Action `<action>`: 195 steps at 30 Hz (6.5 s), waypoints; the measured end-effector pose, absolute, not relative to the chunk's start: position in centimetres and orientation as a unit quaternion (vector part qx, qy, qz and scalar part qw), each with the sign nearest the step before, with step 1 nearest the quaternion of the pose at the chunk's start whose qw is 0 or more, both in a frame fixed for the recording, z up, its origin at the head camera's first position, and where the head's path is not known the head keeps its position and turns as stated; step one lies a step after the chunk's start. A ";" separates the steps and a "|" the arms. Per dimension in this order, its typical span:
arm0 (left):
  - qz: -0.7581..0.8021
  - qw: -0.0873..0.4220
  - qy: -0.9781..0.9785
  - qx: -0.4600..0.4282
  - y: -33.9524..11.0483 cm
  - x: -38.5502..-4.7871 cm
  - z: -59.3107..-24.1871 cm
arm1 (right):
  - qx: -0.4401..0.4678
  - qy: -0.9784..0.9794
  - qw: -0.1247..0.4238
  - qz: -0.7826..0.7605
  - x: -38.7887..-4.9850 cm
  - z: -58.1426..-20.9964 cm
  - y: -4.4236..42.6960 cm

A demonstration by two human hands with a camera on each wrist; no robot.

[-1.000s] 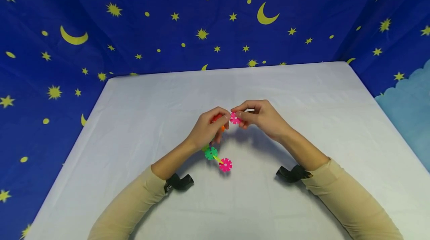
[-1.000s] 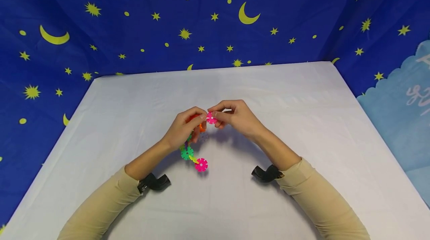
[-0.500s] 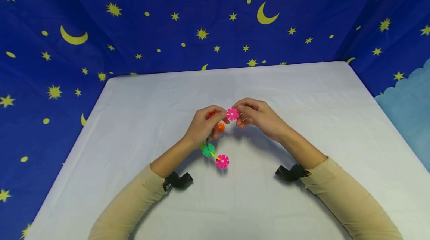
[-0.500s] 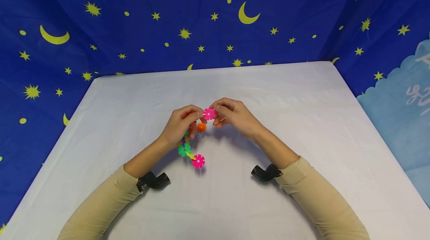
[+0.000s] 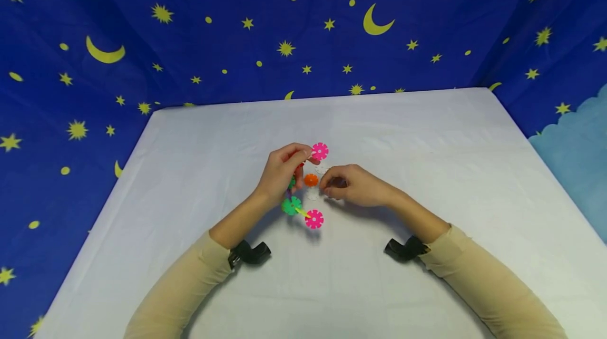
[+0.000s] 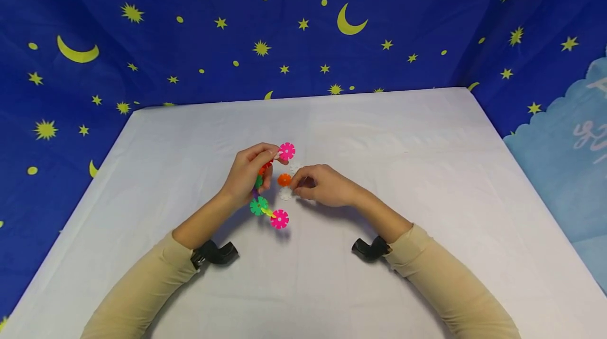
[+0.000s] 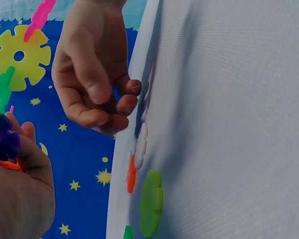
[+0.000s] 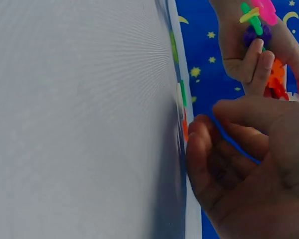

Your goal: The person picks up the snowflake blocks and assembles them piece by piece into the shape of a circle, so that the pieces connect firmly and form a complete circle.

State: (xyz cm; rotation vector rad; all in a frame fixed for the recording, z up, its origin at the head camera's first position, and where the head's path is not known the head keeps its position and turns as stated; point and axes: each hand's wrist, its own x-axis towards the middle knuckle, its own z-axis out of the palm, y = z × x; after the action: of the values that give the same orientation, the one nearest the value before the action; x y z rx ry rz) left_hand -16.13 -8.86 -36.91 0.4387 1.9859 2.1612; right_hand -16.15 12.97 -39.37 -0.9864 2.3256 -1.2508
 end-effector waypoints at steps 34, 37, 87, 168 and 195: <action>0.680 0.069 0.711 0.163 -8.7 -15.9 -37.0 | -0.438 0.856 0.065 -0.268 -16.0 -39.7 12.8; 0.679 0.072 0.711 0.165 -8.7 -15.9 -37.0 | -0.439 0.854 0.065 -0.271 -16.0 -39.6 12.8; 0.685 0.087 0.707 0.154 -8.5 -14.8 -35.1 | -0.326 0.830 -0.021 -0.452 -16.5 -37.6 14.2; 0.614 0.118 0.749 0.219 -8.8 -13.9 -33.4 | -0.369 0.783 -0.171 -0.471 -15.3 -37.1 12.4; 0.654 0.095 0.719 0.214 -9.2 -14.6 -33.8 | -0.321 0.873 0.101 -0.353 -17.4 -40.0 14.0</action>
State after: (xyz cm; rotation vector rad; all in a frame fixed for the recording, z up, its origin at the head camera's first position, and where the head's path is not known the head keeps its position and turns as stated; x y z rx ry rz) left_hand -14.62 -9.18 -33.79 0.6338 2.1320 1.9384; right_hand -17.38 13.98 -39.96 -0.9486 2.5799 -1.0433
